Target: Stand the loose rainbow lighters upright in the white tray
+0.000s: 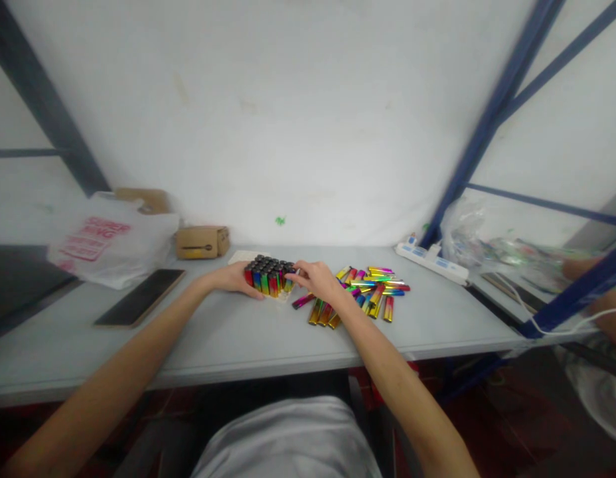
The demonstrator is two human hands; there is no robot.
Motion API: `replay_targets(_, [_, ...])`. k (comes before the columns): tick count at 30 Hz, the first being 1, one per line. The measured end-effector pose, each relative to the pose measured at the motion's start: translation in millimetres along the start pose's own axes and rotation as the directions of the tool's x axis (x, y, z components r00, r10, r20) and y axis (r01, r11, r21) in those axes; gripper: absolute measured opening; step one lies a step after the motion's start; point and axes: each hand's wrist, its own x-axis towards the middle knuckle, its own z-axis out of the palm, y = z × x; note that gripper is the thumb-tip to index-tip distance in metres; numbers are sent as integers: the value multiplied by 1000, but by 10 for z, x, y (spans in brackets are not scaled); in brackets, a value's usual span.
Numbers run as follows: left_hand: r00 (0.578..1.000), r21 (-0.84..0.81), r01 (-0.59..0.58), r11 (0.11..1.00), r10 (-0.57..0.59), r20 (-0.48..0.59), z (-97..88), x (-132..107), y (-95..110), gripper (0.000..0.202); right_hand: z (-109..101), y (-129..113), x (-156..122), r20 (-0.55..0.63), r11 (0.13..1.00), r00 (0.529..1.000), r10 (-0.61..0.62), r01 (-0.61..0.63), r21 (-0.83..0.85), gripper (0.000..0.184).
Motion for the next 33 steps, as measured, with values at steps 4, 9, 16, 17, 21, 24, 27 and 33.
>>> replay_targets(4, [999, 34, 36, 999, -35, -16, -18, -24, 51, 81, 48, -58, -3, 30, 992, 999, -14, 17, -124, 39])
replay_targets(9, [1000, 47, 27, 999, -27, -11, -27, -25, 53, 80, 22, -78, 23, 14, 985, 1000, 19, -17, -170, 48])
replay_targets(16, [998, 97, 51, 994, -48, -28, -40, -31, 76, 86, -696, 316, -196, -159, 954, 981, 111, -150, -258, 43])
replay_targets(17, [998, 99, 53, 994, -50, -30, -41, -31, 78, 86, -808, 367, -316, -141, 943, 983, 114, -152, -296, 43])
replay_targets(21, [999, 80, 32, 996, -31, -15, -32, -15, 57, 85, -1008, 450, -930, -46, 857, 968, 247, -241, -456, 59])
replay_targets(24, [1000, 70, 29, 997, -28, -14, -26, -7, 35, 86, -900, 483, -1267, -17, 743, 917, 398, -333, -580, 64])
replay_targets(27, [999, 67, 34, 997, -33, -22, -25, -6, 22, 86, -748, 571, -1307, -31, 679, 878, 477, -391, -622, 70])
replay_targets(33, [1000, 81, -8, 997, 9, -22, -27, 8, -4, 81, -684, 714, -960, -38, 661, 863, 504, -413, -627, 70])
